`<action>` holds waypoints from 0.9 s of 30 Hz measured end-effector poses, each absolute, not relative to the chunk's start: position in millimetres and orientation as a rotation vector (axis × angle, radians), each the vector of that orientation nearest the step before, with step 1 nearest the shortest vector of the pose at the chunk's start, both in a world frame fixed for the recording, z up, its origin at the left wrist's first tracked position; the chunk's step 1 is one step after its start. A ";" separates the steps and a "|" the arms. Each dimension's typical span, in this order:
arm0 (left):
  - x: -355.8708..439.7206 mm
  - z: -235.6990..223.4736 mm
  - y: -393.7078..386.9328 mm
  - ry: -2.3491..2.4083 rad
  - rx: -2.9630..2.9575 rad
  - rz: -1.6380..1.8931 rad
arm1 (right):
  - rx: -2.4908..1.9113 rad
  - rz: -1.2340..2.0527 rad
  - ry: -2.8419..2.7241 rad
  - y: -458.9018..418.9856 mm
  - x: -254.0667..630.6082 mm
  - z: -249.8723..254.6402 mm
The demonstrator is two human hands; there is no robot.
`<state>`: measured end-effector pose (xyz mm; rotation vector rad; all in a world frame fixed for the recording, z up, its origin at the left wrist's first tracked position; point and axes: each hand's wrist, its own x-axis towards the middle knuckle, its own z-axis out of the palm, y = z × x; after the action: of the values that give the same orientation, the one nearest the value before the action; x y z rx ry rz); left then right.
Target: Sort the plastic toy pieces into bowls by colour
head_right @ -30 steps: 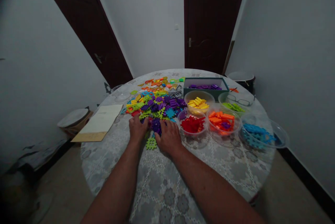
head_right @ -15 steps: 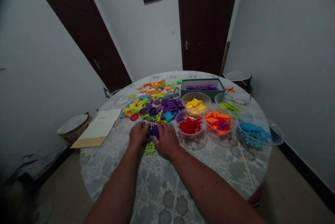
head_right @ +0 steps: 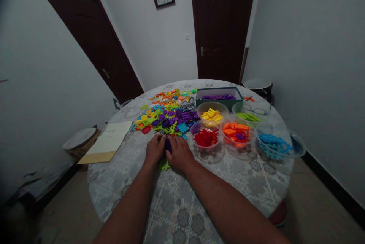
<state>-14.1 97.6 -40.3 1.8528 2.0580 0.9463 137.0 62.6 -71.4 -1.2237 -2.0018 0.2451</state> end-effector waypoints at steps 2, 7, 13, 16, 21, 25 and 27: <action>-11.6 -40.4 96.2 2.047 1.858 0.951 | -1.199 0.253 -2.011 62.4 136.6 -71.6; -12.5 -38.8 92.7 2.034 1.854 0.959 | -1.164 0.243 -2.012 62.2 133.3 -74.6; -15.3 -35.9 91.9 1.996 1.850 0.889 | -1.146 0.238 -1.993 65.9 130.7 -81.0; -12.4 -35.8 91.3 2.004 1.862 0.857 | -1.122 0.238 -1.977 68.0 130.5 -83.7; -7.4 -35.6 86.6 2.014 1.885 0.855 | -1.091 0.219 -1.971 69.2 130.2 -85.4; -7.9 -35.6 83.0 1.983 1.891 0.893 | -1.082 0.213 -1.960 68.1 131.3 -83.3; -7.7 -35.9 82.0 1.970 1.886 0.924 | -1.072 0.216 -1.953 68.0 132.0 -82.7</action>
<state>-7.7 82.0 -35.9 1.8858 1.9699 0.9236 132.0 68.0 -82.7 -1.0717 -1.9534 0.2164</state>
